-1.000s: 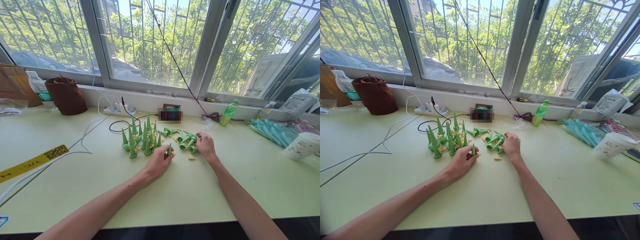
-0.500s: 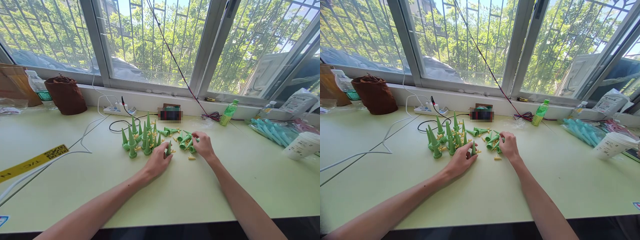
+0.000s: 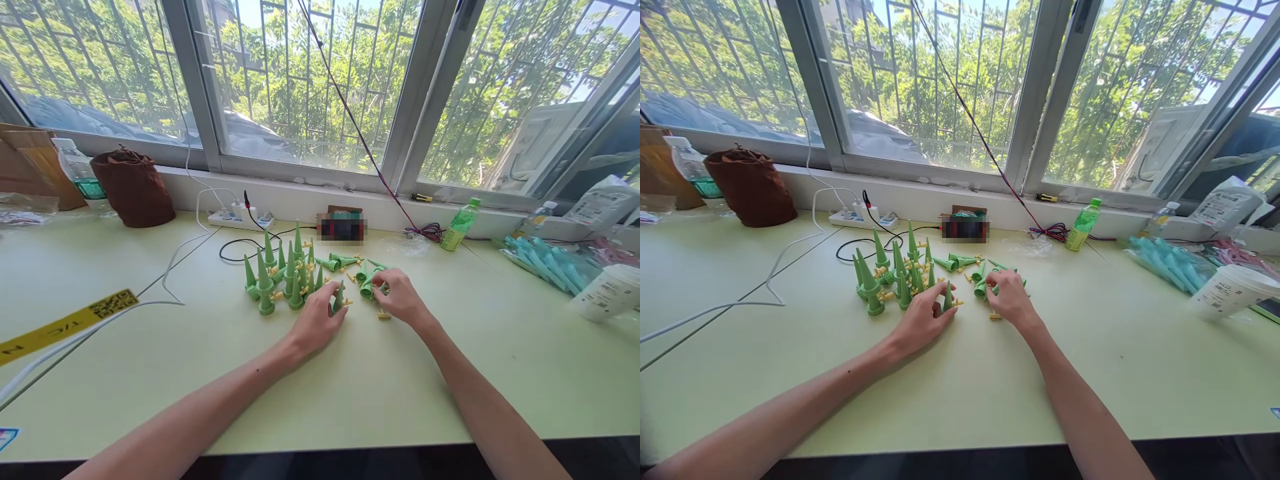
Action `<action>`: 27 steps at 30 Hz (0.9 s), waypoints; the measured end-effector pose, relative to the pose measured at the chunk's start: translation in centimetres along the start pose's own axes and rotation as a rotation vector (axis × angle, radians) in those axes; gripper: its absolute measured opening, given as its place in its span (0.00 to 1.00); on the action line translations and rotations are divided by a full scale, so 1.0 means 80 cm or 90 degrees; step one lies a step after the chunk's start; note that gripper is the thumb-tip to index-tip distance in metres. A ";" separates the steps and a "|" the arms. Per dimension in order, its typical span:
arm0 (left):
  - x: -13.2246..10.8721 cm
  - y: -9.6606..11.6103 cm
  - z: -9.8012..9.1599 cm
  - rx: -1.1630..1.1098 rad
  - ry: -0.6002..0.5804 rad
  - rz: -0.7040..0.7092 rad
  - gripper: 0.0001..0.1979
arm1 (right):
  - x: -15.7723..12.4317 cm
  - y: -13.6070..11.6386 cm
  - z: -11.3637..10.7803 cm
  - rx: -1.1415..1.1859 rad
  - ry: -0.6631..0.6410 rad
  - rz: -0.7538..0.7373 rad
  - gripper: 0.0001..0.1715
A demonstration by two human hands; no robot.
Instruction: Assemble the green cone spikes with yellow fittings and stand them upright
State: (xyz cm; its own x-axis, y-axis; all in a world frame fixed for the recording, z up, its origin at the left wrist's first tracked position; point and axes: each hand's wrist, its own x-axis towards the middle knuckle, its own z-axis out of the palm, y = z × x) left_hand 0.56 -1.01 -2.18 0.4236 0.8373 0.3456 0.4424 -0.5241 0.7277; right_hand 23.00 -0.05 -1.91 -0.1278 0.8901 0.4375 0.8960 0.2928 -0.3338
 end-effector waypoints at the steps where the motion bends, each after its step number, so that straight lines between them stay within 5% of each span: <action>1: 0.000 0.000 0.000 -0.001 0.000 -0.001 0.13 | 0.000 0.001 0.001 -0.011 -0.006 0.005 0.06; 27: 0.000 0.001 0.000 0.008 -0.002 0.008 0.10 | 0.000 -0.003 0.006 -0.059 -0.071 0.088 0.08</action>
State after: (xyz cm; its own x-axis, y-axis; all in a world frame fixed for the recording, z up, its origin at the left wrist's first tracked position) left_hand 0.61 -1.10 -2.11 0.4322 0.8298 0.3531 0.4462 -0.5371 0.7158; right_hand 22.55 0.02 -2.23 -0.0425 0.9543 0.2958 0.9429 0.1362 -0.3038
